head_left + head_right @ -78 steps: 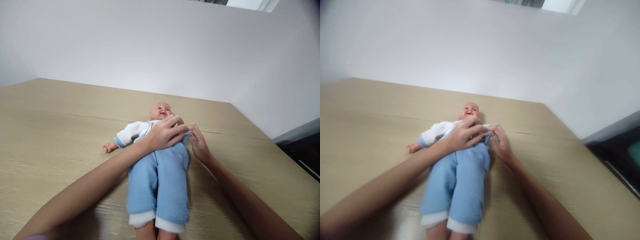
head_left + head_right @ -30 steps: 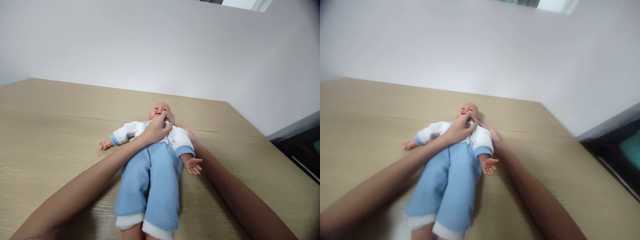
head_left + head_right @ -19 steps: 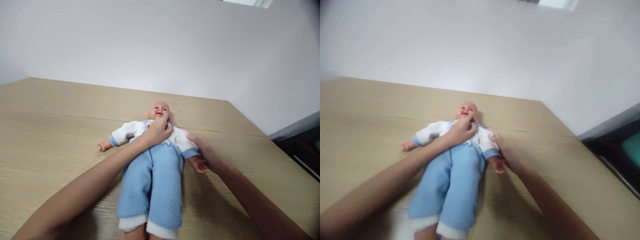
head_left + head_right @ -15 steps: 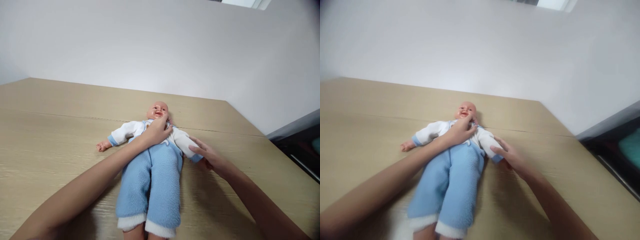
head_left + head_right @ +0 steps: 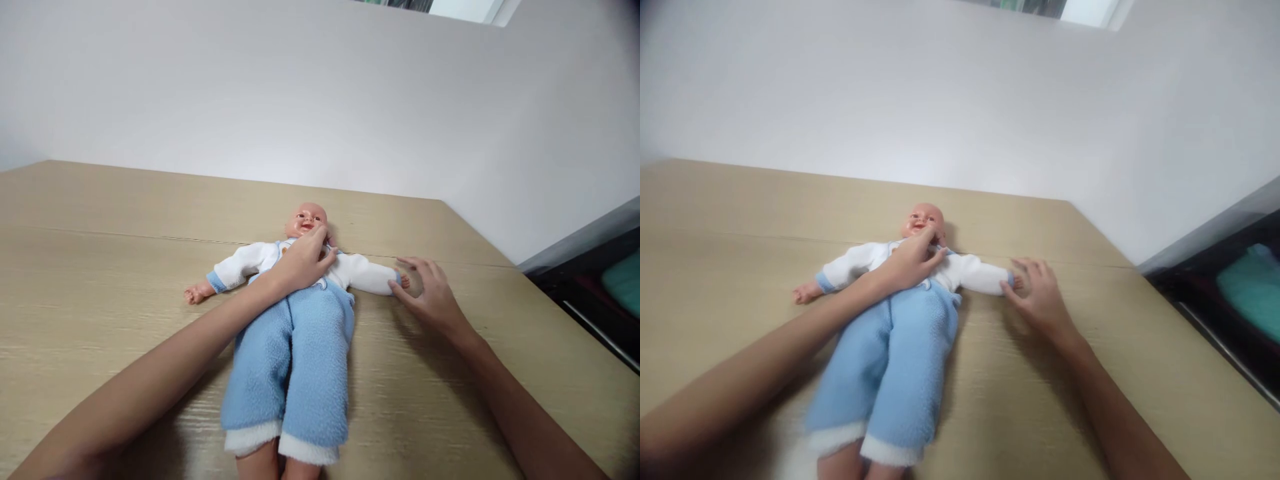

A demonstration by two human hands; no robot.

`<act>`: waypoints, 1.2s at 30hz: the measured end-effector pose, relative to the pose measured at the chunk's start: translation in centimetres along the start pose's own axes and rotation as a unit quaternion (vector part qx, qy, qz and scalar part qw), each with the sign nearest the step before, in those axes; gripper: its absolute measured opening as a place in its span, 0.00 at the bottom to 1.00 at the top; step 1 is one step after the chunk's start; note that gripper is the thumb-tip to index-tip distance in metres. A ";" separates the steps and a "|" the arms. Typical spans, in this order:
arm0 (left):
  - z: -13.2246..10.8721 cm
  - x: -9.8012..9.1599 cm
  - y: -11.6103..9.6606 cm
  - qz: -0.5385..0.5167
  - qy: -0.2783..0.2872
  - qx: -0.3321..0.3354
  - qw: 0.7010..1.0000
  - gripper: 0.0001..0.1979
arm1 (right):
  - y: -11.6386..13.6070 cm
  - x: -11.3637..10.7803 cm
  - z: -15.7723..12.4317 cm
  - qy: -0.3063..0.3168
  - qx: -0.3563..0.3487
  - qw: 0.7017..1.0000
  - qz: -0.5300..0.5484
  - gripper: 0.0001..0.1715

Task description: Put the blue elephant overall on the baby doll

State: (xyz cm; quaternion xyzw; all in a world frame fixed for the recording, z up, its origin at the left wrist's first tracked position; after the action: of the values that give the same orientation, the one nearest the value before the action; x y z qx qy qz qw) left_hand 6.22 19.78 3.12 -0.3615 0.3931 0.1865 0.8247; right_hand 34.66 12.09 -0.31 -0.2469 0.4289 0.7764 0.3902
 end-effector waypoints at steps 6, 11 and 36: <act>-0.1 -1.5 -1.4 0.099 -0.056 0.069 0.991 0.05 | 6.7 1.5 -1.4 0.026 -0.072 0.989 0.126 0.22; -0.5 -2.7 -3.5 0.119 -0.030 0.122 0.985 0.08 | 9.2 7.1 -3.1 0.207 0.102 0.905 0.358 0.20; 1.0 1.6 -4.1 0.056 0.118 0.117 0.985 0.23 | 1.1 1.8 -0.8 0.072 -0.036 0.997 -0.006 0.33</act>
State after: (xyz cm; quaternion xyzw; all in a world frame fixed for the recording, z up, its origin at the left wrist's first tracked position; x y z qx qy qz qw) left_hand 10.15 17.79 4.09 -0.2595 0.5261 0.1417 0.7974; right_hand 32.75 11.76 -1.51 -0.3188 0.4265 0.7688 0.3541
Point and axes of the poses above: each hand's wrist, its own z-axis towards the middle knuckle, its own x-axis out of the palm, y = z × x, the point moved 6 cm from there along z, towards the middle knuckle, and after that the axes turned 8 degrees about z, right-handed, at the moved point
